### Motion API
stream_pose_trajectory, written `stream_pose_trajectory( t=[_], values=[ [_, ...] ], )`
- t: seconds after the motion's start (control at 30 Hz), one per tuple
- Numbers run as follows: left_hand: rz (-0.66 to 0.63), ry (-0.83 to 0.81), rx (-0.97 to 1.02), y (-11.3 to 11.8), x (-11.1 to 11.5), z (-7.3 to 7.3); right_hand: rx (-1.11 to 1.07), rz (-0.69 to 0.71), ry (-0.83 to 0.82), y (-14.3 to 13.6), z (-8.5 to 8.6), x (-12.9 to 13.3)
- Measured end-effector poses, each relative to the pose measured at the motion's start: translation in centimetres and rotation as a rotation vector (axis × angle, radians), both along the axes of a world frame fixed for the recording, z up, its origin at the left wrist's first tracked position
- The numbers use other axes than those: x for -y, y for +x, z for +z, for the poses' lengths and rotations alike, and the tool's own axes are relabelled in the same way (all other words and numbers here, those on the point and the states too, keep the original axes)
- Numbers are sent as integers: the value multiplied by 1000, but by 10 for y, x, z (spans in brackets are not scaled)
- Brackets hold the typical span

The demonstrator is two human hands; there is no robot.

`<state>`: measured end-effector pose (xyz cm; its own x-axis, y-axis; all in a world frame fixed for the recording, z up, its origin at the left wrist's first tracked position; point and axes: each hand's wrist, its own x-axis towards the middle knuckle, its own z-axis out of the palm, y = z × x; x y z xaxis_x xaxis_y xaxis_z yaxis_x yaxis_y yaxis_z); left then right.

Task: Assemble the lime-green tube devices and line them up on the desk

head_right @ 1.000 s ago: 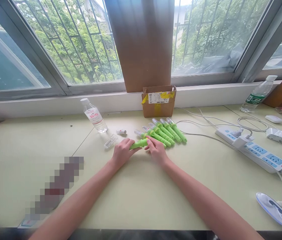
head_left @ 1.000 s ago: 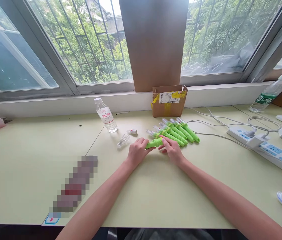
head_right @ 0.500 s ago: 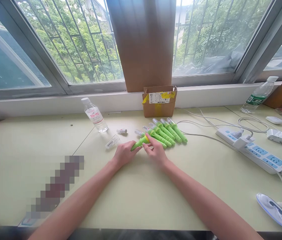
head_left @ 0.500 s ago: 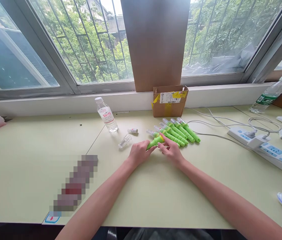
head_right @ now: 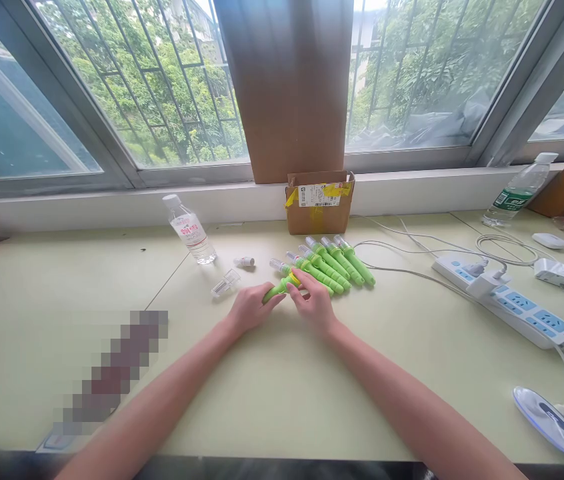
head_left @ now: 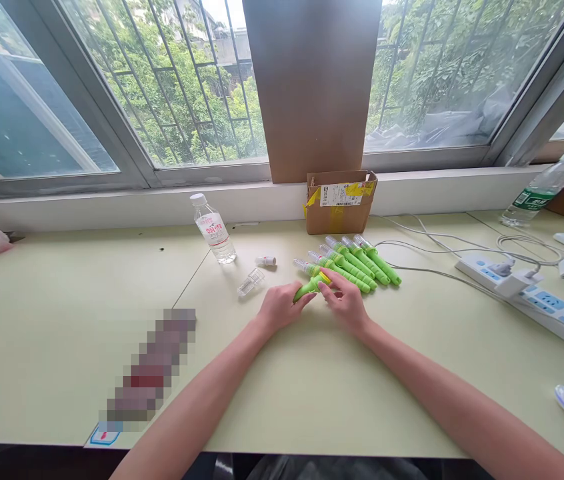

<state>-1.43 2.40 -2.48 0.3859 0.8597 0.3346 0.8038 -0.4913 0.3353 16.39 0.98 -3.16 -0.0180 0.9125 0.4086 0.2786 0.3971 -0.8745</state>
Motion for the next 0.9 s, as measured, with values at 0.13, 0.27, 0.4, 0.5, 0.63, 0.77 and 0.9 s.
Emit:
stream_pose_trajectory(
  t=[0.13,0.27,0.4,0.5,0.63,0.77,0.9],
  values=[
    [2,-2,-2,0,0,-1,-36,-22,21,1,-2,0],
    [-3,-8,-6,0,-1,-1,-44,-46,50,2,-2,1],
    [-22,-5,-5,0,0,-1,-55,-66,57,1,-1,2],
    [-24,-8,-3,0,0,-1,-100,-65,43,1,0,2],
    [-27,-15,-5,0,0,0,-172,-31,-5,2,-1,1],
    [-23,-16,3,1,1,0,-192,-19,-17,4,-3,-1],
    [-2,-17,11,1,0,0,-141,-14,30,4,-2,0]
  ],
)
